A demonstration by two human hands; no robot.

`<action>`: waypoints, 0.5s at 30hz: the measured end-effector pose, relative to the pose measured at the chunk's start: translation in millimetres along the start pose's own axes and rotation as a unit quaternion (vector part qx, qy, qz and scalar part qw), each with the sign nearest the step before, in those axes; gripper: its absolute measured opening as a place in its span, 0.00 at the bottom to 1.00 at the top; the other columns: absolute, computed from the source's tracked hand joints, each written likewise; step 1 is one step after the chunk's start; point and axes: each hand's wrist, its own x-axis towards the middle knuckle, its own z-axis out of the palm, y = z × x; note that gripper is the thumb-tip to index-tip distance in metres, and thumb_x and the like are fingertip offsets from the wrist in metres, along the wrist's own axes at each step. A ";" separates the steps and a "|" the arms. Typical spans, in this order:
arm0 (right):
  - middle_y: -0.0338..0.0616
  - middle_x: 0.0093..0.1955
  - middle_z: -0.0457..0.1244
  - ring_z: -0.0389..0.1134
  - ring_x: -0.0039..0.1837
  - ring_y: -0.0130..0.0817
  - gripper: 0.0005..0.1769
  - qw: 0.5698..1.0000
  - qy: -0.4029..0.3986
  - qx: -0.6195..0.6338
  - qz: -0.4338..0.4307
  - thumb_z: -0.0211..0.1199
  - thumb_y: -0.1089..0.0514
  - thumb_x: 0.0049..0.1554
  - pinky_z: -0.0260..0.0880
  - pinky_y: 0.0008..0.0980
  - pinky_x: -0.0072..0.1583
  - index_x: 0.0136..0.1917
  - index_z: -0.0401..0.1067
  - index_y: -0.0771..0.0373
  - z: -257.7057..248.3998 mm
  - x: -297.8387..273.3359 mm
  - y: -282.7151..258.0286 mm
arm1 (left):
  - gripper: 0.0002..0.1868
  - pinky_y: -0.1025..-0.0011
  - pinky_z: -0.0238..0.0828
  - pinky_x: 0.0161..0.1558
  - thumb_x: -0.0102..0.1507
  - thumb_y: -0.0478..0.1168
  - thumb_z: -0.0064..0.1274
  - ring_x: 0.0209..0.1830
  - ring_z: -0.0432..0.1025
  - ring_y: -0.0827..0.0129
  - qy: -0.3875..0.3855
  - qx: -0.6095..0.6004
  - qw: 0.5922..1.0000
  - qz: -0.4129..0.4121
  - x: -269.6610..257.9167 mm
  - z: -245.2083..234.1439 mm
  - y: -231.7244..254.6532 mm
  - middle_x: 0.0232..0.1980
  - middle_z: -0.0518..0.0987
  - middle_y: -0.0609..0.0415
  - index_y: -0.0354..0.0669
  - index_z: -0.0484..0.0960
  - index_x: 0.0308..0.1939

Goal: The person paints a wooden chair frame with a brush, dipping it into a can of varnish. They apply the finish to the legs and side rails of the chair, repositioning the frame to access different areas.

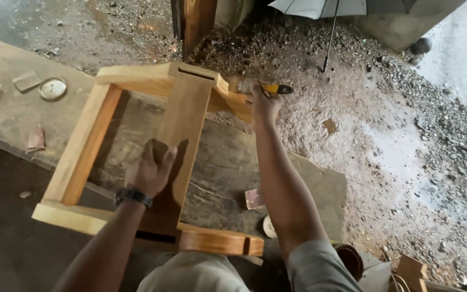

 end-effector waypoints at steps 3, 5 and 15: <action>0.59 0.50 0.67 0.74 0.46 0.48 0.19 0.999 0.034 -0.017 0.019 0.70 0.58 0.57 0.83 0.52 0.44 0.56 0.69 0.71 14.4 18.0 14.3 | 0.43 0.50 0.69 0.61 0.66 0.71 0.47 0.58 0.76 0.44 0.009 0.021 1.000 -0.019 2.1 -0.7 0.7 0.58 0.80 0.34 0.31 0.75 0.62; 0.59 0.49 0.64 0.73 0.43 0.45 0.26 0.996 0.066 0.030 0.057 0.72 0.59 0.55 0.83 0.51 0.45 0.58 0.63 0.73 17.5 29.6 26.9 | 0.43 0.51 0.77 0.50 0.67 0.71 0.45 0.54 0.77 0.45 -0.047 0.030 0.998 -0.040 9.6 -14.4 12.6 0.53 0.81 0.36 0.32 0.75 0.62; 0.48 0.45 0.67 0.75 0.46 0.39 0.20 0.979 0.067 -0.188 -0.042 0.72 0.61 0.49 0.76 0.42 0.40 0.54 0.70 0.63 33.1 36.0 24.8 | 0.45 0.50 0.80 0.44 0.66 0.73 0.46 0.53 0.78 0.41 -0.055 0.014 0.995 -0.079 11.7 -18.9 25.7 0.53 0.82 0.33 0.33 0.78 0.62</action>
